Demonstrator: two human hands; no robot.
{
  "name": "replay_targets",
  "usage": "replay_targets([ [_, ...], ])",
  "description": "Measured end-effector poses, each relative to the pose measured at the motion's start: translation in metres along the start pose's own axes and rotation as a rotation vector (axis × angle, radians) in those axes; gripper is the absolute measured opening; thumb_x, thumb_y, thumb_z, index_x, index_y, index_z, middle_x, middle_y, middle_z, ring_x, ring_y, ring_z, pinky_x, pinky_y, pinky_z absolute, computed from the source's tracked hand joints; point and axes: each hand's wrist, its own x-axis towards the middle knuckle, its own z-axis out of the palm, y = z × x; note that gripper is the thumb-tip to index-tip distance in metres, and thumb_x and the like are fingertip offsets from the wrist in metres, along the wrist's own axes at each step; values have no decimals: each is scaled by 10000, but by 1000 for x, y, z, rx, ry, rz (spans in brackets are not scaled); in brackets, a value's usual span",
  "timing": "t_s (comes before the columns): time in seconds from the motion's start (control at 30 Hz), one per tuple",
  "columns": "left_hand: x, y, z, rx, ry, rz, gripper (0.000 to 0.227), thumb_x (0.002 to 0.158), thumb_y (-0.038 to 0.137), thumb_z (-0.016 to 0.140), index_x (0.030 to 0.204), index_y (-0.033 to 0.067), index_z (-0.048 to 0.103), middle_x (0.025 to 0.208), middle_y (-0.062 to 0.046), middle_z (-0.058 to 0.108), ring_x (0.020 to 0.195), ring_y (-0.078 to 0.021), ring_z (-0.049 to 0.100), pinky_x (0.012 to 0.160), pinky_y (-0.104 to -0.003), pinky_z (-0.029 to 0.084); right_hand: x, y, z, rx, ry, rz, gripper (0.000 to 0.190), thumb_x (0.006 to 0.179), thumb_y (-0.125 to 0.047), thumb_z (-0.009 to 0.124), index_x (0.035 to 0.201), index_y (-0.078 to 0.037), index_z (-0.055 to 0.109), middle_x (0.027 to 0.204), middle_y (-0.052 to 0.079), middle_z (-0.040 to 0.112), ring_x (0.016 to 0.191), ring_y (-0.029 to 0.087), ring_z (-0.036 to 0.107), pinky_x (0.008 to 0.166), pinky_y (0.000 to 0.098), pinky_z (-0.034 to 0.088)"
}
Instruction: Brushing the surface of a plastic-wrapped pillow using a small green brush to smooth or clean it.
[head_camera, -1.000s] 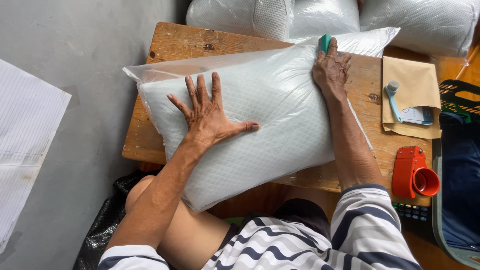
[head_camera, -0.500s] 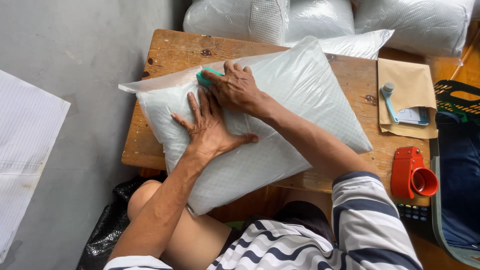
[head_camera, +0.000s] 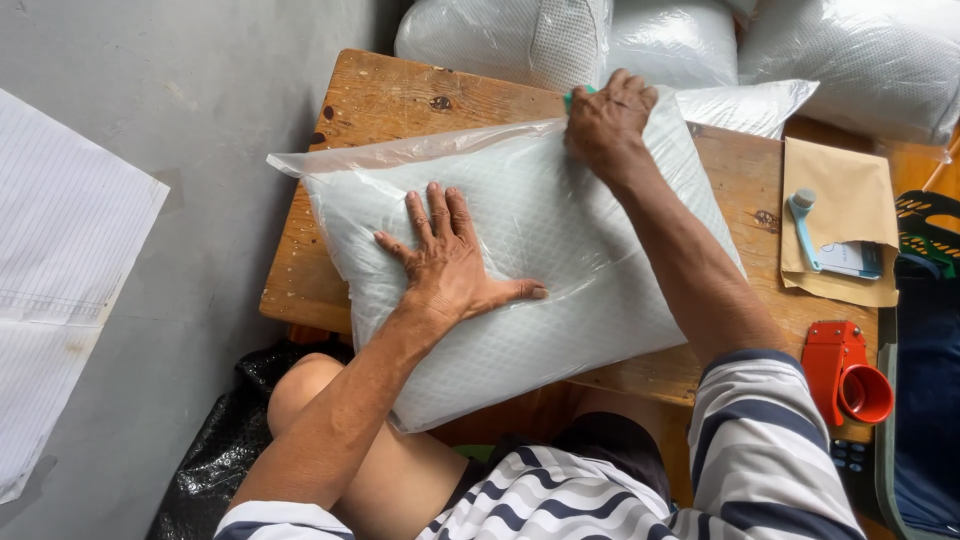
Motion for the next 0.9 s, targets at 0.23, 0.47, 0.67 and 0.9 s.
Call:
replay_targets([
  [0.23, 4, -3, 13, -28, 68, -1, 1680, 504, 982, 688, 1592, -34, -90, 1708, -204, -56, 1544, -470, -118, 1020, -896, 46, -60, -101, -14, 305, 292, -493, 537, 1027, -529, 358, 1539, -374, 406, 1070, 167, 496, 933, 331, 510, 813, 490, 371],
  [0.47, -1, -2, 10, 46, 60, -31, 1661, 516, 1045, 609, 1597, -38, -37, 1703, -237, -55, 1543, -473, -42, 1037, -871, 111, -12, 16, -4, 77, -68, -149, 433, 1056, -285, 280, 1344, -379, 589, 1120, 155, 494, 1091, 330, 471, 994, 540, 310],
  [0.67, -2, 3, 5, 68, 4, -40, 1652, 532, 1056, 550, 1596, -33, -91, 1702, -234, -121, 1545, -472, -93, 1048, -867, 78, 32, 123, 30, 10, -82, 198, 341, 996, -225, 406, 1262, -275, 613, 1088, 181, 459, 1031, 382, 470, 878, 519, 321],
  [0.9, -5, -2, -6, -42, -25, 36, 1643, 565, 997, 675, 1594, -93, 2, 1670, -335, -22, 1537, -544, -69, 1012, -905, 76, -88, 22, -13, 438, 428, -392, 504, 1094, -392, 455, 1591, -389, 373, 1031, 204, 501, 999, 427, 578, 871, 558, 391],
])
